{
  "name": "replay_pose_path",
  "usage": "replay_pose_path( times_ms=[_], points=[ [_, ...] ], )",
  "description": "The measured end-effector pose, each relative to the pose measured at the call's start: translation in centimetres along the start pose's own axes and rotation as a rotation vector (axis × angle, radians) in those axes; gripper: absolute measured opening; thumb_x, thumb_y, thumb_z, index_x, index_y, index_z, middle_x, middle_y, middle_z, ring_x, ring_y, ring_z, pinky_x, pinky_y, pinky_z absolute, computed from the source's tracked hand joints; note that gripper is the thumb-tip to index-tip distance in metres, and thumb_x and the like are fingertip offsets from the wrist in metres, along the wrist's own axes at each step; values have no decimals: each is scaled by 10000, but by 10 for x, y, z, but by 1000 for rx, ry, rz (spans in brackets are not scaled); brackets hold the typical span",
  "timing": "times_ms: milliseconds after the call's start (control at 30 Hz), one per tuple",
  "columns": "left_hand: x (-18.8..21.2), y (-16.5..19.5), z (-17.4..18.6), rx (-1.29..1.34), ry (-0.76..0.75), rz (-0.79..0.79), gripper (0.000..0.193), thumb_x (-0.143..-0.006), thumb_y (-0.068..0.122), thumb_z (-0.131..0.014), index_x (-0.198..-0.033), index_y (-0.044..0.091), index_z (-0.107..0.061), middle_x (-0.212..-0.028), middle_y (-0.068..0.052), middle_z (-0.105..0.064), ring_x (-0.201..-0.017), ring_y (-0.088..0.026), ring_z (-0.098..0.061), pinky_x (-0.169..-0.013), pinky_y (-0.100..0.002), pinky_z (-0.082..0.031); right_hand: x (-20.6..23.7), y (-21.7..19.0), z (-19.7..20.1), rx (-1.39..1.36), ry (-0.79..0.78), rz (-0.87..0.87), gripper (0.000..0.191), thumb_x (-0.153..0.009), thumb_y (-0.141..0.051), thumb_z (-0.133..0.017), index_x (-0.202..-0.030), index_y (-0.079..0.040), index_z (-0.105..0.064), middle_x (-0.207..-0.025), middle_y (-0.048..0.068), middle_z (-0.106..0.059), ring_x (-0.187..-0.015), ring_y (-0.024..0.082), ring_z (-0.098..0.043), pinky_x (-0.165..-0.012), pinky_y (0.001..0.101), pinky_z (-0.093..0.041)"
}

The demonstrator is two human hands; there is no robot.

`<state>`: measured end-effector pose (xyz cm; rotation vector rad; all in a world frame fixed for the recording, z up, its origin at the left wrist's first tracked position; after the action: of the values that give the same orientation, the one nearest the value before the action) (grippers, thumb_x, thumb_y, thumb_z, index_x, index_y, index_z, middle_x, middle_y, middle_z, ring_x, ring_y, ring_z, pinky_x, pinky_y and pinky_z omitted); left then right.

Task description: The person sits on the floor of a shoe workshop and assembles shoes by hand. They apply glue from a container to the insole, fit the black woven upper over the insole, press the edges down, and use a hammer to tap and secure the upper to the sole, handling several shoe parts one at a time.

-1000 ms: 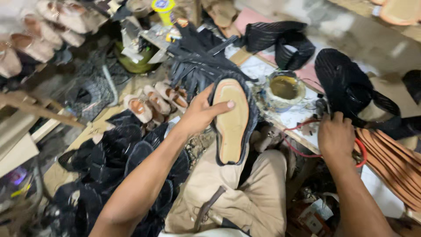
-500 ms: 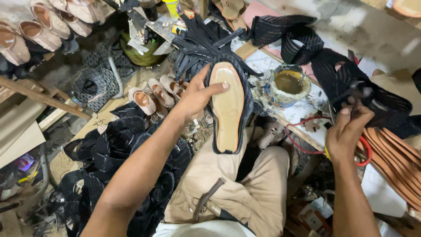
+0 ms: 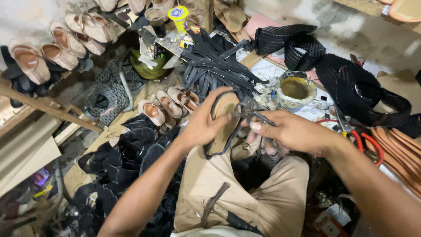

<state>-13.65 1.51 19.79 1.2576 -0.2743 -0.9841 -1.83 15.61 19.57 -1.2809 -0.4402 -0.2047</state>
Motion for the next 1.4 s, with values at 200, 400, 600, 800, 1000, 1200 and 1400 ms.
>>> replay_pose_path(
  times_ms=[200,400,600,800,1000,1200,1400],
  points=[
    [34,15,3,-69,-22,-13,626,-875,121,-669,-1468,68,-475,-1367,-181,-634,-1283,-327,-645,-1087,-401,-490,-4,-38,-14,100,-164,-250,524,-941,-348,-542,-1348,-38,-652,-1234,59,-760,-936,199,-762,-825,365,-642],
    [45,17,7,-162,-18,-116,617,-881,98,-663,-1470,69,-482,-1424,-206,-600,-1321,-386,-588,-1109,-440,-458,-1,-37,-17,153,-171,-375,467,-931,-374,-567,-1255,-45,-639,-1162,82,-762,-856,225,-776,-771,358,-661],
    [39,9,22,-70,33,-85,583,-893,91,-667,-1457,99,-520,-1405,-180,-623,-1313,-364,-616,-1105,-409,-475,-9,-52,-42,444,307,-79,353,-1030,-324,-554,-1120,12,-609,-783,306,-639,-596,460,-623,-571,552,-481],
    [32,4,45,5,30,-90,579,-880,72,-721,-1431,109,-545,-1347,-138,-649,-1265,-270,-647,-1089,-367,-476,-20,-38,-77,508,633,149,237,-1015,-259,-545,-1064,-33,-600,-746,303,-648,-756,520,-628,-630,592,-479],
    [36,14,49,266,-363,28,747,-930,156,-753,-1551,99,-343,-1312,-76,-639,-1213,-153,-590,-1089,-320,-443,-24,-56,-86,597,620,75,252,-1010,-258,-531,-1107,-33,-590,-774,316,-663,-796,538,-637,-690,636,-475],
    [43,-30,56,442,21,493,390,-966,191,-648,-1300,0,-708,-1073,-37,-745,-984,-95,-656,-887,-282,-534,-21,-49,-111,604,593,128,272,-1017,-249,-530,-1145,-16,-592,-780,331,-662,-790,545,-633,-688,636,-464],
    [60,23,52,-172,190,71,304,-1031,191,-595,-1291,42,-649,-1057,-182,-751,-940,-268,-750,-858,-358,-559,-3,-25,-101,465,535,188,318,-942,-154,-516,-1212,2,-574,-858,271,-702,-793,463,-668,-704,547,-521]
  ],
)
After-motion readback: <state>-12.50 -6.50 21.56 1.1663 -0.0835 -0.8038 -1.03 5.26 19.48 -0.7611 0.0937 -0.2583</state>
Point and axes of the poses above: each hand's wrist, its own x-axis away from the middle knuckle, its own z-axis out of the back of the hand, y = z × x, the point moved 9 cm from there along -x, towards the middle knuckle
